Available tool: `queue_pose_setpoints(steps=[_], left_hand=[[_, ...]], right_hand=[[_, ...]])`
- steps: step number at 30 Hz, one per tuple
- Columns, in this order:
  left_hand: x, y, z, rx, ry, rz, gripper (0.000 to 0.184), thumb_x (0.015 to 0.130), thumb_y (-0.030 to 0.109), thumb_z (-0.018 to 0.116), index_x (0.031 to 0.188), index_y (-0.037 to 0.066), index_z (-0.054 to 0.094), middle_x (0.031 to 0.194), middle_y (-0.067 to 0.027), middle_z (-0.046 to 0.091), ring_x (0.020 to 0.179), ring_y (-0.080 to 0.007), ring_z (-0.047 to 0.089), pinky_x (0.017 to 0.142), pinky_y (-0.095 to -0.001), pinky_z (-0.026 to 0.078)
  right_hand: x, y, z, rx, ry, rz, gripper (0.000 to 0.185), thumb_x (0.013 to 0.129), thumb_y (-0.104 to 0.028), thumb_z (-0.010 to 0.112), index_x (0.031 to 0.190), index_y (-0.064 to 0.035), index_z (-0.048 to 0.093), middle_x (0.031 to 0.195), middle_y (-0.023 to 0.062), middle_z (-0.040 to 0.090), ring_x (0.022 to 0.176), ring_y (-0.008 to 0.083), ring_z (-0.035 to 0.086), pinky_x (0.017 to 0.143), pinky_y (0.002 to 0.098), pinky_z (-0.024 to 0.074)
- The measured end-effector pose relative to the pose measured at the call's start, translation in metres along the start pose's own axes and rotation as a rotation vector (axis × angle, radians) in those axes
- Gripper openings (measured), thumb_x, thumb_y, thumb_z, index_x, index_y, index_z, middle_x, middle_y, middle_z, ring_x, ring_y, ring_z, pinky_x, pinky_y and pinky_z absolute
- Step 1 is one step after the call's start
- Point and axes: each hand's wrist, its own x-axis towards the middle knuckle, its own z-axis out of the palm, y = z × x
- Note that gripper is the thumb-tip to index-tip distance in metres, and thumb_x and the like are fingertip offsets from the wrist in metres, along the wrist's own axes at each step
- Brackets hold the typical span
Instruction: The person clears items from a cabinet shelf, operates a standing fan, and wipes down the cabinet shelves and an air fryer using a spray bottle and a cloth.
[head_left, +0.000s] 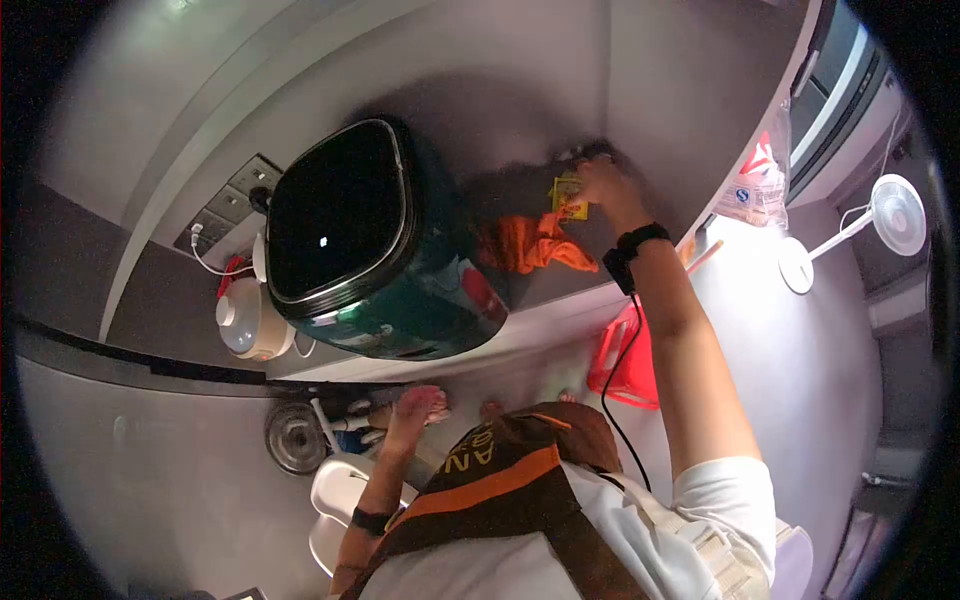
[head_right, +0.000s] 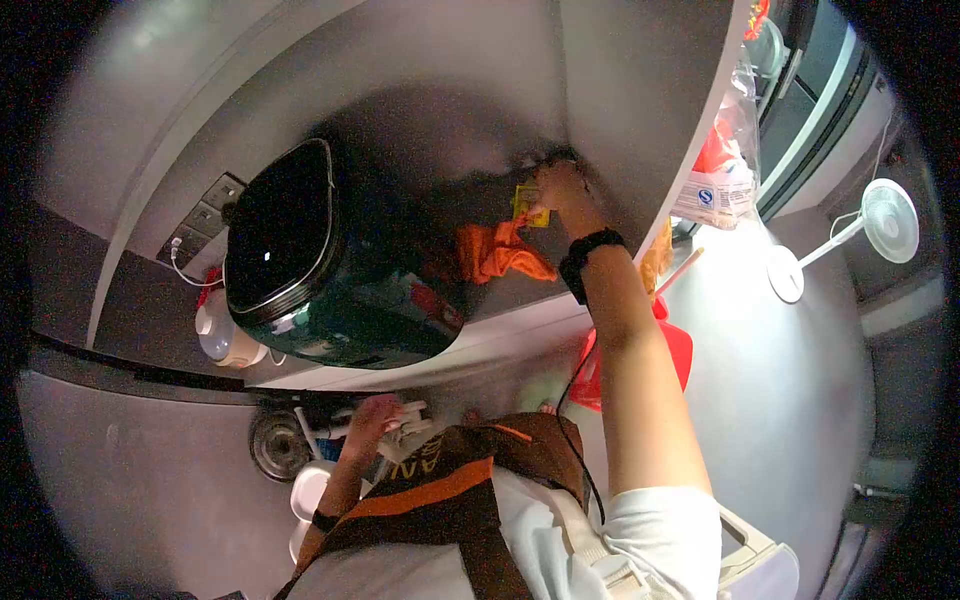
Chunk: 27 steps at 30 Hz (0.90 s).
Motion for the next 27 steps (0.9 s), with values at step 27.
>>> queue_pose_setpoints(steps=[27], left_hand=[[0.06,0.081,0.17,0.02,-0.197,0.321,0.029,0.091,0.011,0.057,0.115,-0.004,0.055,0.105,-0.0088,0.064,0.086,-0.0134,0.063,0.07,-0.0258,0.056]], right_hand=[[-0.097,-0.018,-0.022,0.787,0.173,-0.146,0.056,0.078,-0.029,0.07,0.123,-0.0016,0.05,0.121,0.015,0.055,0.113,0.0305,0.052,0.094,0.0383,0.0428]])
